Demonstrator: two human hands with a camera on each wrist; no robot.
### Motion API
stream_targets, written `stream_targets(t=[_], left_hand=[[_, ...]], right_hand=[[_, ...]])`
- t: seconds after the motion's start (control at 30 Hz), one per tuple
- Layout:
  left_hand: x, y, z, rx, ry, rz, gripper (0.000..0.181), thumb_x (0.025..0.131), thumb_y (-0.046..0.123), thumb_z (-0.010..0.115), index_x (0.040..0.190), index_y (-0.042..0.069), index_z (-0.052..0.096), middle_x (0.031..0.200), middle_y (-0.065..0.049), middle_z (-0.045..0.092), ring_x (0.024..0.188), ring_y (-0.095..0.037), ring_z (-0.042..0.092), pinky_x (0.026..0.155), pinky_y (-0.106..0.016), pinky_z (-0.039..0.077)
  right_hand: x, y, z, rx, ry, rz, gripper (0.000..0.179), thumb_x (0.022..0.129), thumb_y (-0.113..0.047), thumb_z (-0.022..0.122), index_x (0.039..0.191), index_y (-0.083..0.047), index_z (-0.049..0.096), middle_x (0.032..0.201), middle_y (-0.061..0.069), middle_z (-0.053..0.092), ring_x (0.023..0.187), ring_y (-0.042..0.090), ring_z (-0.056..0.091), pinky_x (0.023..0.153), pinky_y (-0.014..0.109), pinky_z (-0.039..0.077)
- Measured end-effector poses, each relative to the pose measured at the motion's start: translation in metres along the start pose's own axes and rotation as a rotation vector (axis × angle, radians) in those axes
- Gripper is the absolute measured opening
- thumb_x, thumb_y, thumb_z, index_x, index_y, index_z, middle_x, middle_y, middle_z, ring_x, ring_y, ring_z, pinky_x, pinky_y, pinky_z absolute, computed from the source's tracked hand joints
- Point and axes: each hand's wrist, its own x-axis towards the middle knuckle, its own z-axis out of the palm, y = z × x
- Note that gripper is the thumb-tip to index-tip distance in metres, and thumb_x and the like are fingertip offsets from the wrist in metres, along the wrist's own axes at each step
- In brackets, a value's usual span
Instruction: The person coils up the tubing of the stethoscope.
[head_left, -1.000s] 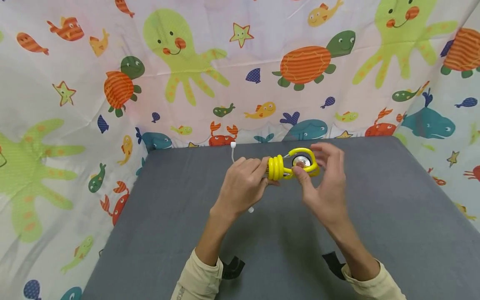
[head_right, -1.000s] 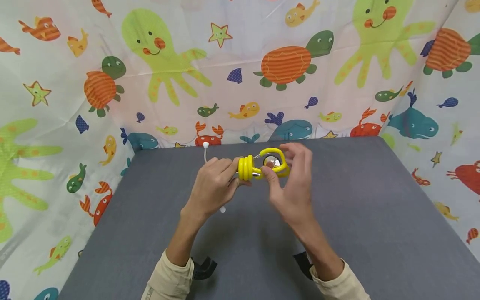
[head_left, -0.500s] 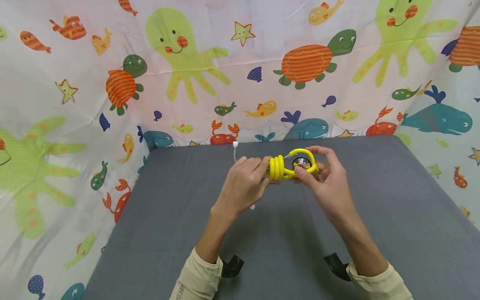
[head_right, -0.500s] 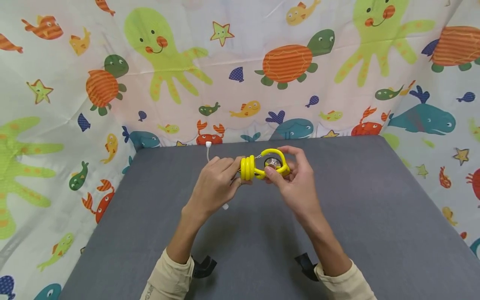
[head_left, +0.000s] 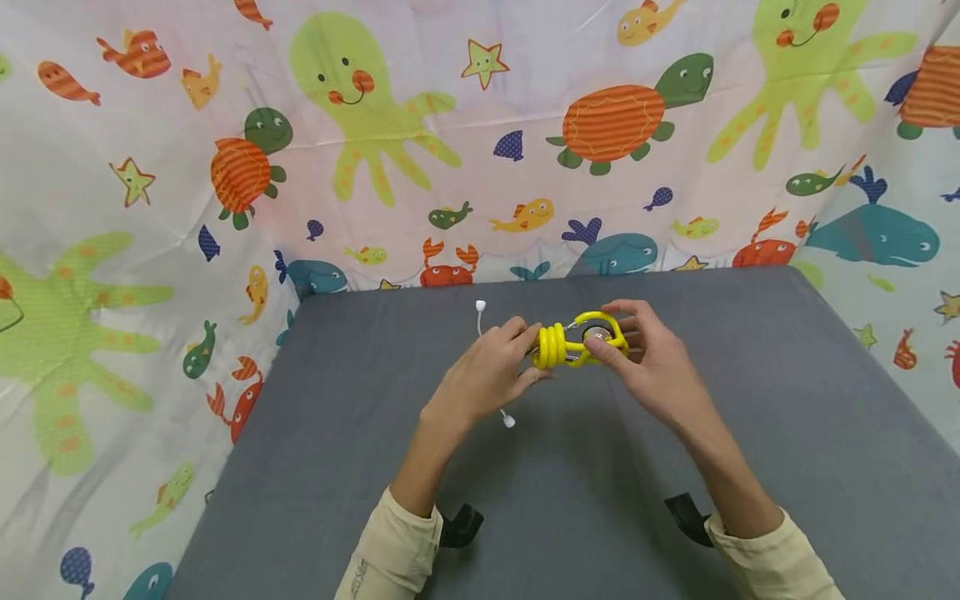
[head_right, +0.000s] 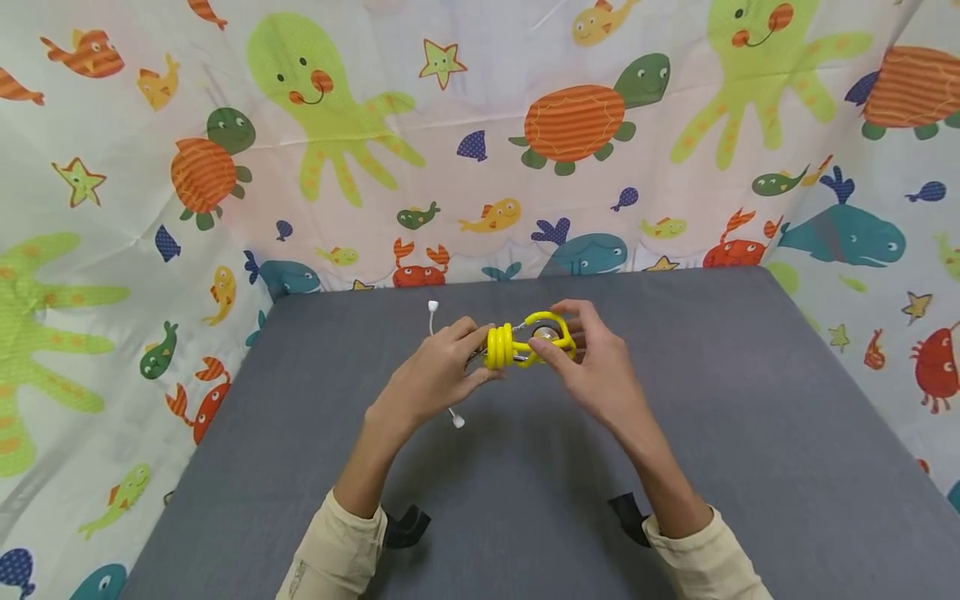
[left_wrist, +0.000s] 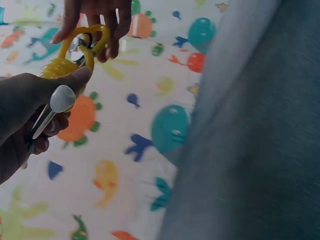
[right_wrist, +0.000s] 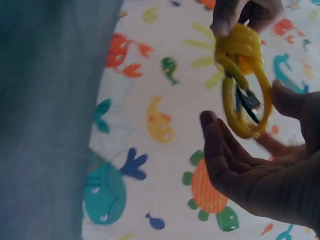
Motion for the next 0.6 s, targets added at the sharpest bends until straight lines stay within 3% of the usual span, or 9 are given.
stream_targets(t=[0.07,0.17,0.3,0.4,0.5,0.6], left_hand=[[0.000,-0.006,0.010,-0.057,-0.073,-0.028,0.054,0.086,0.032,0.086,0.128,0.001,0.069,0.109,-0.009,0.067,0.091,-0.017,0.065,0.089,-0.025,0.061],[-0.001,-0.018,0.030,-0.120,-0.180,-0.069,0.051,0.086,0.032,0.086,0.124,0.003,0.071,0.107,-0.008,0.067,0.090,-0.015,0.065,0.085,-0.023,0.060],[-0.005,-0.035,0.058,-0.161,-0.315,-0.114,0.050,0.087,0.036,0.085,0.123,0.004,0.072,0.103,-0.006,0.067,0.084,-0.012,0.061,0.079,-0.021,0.056],[-0.010,-0.043,0.075,-0.182,-0.407,-0.145,0.057,0.088,0.038,0.083,0.131,0.004,0.069,0.111,-0.007,0.070,0.091,-0.013,0.063,0.085,-0.025,0.057],[-0.016,-0.045,0.084,-0.177,-0.459,-0.162,0.066,0.091,0.039,0.080,0.143,0.004,0.061,0.121,-0.008,0.070,0.099,-0.014,0.064,0.091,-0.029,0.057],[-0.018,-0.045,0.086,-0.150,-0.452,-0.155,0.071,0.093,0.041,0.078,0.149,0.004,0.055,0.127,-0.009,0.065,0.099,-0.014,0.062,0.089,-0.028,0.055]], right_hand=[[0.004,0.010,0.005,-0.081,-0.033,-0.010,0.043,0.103,-0.028,0.068,0.138,-0.006,0.058,0.126,0.025,0.067,0.104,0.040,0.070,0.089,0.054,0.061],[0.012,0.025,0.015,-0.194,-0.110,-0.019,0.034,0.101,-0.025,0.071,0.126,-0.004,0.068,0.116,0.022,0.069,0.095,0.033,0.067,0.079,0.046,0.061],[0.024,0.044,0.031,-0.282,-0.255,-0.010,0.031,0.100,-0.024,0.071,0.121,-0.001,0.069,0.106,0.018,0.070,0.084,0.024,0.061,0.070,0.035,0.053],[0.030,0.057,0.045,-0.334,-0.349,-0.004,0.030,0.101,-0.023,0.069,0.121,0.000,0.070,0.108,0.018,0.071,0.085,0.023,0.060,0.071,0.037,0.052],[0.032,0.066,0.056,-0.376,-0.407,-0.008,0.029,0.103,-0.022,0.067,0.122,0.000,0.071,0.111,0.019,0.069,0.091,0.025,0.059,0.076,0.040,0.051],[0.036,0.071,0.059,-0.373,-0.429,-0.028,0.028,0.104,-0.019,0.065,0.122,0.002,0.071,0.110,0.020,0.068,0.092,0.026,0.058,0.076,0.040,0.050]])
